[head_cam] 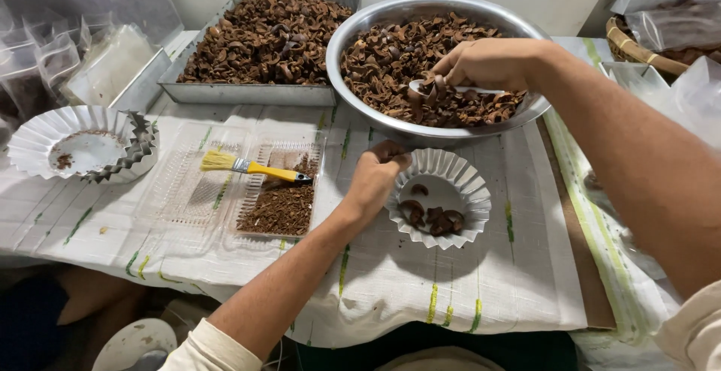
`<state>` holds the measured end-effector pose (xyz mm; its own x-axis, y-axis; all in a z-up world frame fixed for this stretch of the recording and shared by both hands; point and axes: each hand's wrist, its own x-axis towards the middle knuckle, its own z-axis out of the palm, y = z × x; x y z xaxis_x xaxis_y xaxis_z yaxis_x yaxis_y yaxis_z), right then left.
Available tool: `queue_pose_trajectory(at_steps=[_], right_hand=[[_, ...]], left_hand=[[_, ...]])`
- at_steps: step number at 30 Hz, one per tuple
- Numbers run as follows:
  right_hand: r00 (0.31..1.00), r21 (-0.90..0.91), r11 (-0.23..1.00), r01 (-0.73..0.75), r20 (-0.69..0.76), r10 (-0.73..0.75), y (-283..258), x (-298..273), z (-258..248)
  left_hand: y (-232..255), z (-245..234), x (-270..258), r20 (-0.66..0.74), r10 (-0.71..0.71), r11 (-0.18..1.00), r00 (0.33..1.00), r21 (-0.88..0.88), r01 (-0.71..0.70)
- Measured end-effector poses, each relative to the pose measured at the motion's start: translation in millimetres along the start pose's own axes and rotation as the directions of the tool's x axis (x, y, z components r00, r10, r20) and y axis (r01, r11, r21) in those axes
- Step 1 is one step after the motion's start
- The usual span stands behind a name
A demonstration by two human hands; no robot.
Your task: Packing dried plant husks from a large bowl into small plastic bags and paper liners using a spoon
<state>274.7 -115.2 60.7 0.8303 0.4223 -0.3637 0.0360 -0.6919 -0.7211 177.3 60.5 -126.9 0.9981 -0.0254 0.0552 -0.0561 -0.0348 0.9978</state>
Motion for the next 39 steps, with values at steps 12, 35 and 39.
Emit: queue_pose_trajectory(at_steps=[12,35,39], right_hand=[[0.996,-0.469,0.881,0.060,0.088,-0.021,-46.4,-76.7,8.5],[0.942,-0.784,0.538,-0.311,-0.328,0.067,-17.2,5.9,13.8],[0.883,-0.825,0.335,-0.456,-0.465,0.058,96.2,93.5,-19.7]], left_hand=[[8.8,-3.8,-0.9,0.051,-0.020,0.997,0.999,-0.076,0.024],[-4.7,0.6,12.0,-0.048,0.116,0.993,0.992,-0.013,-0.117],[-20.5,9.3,7.8,-0.099,0.006,0.998,0.995,0.064,0.000]])
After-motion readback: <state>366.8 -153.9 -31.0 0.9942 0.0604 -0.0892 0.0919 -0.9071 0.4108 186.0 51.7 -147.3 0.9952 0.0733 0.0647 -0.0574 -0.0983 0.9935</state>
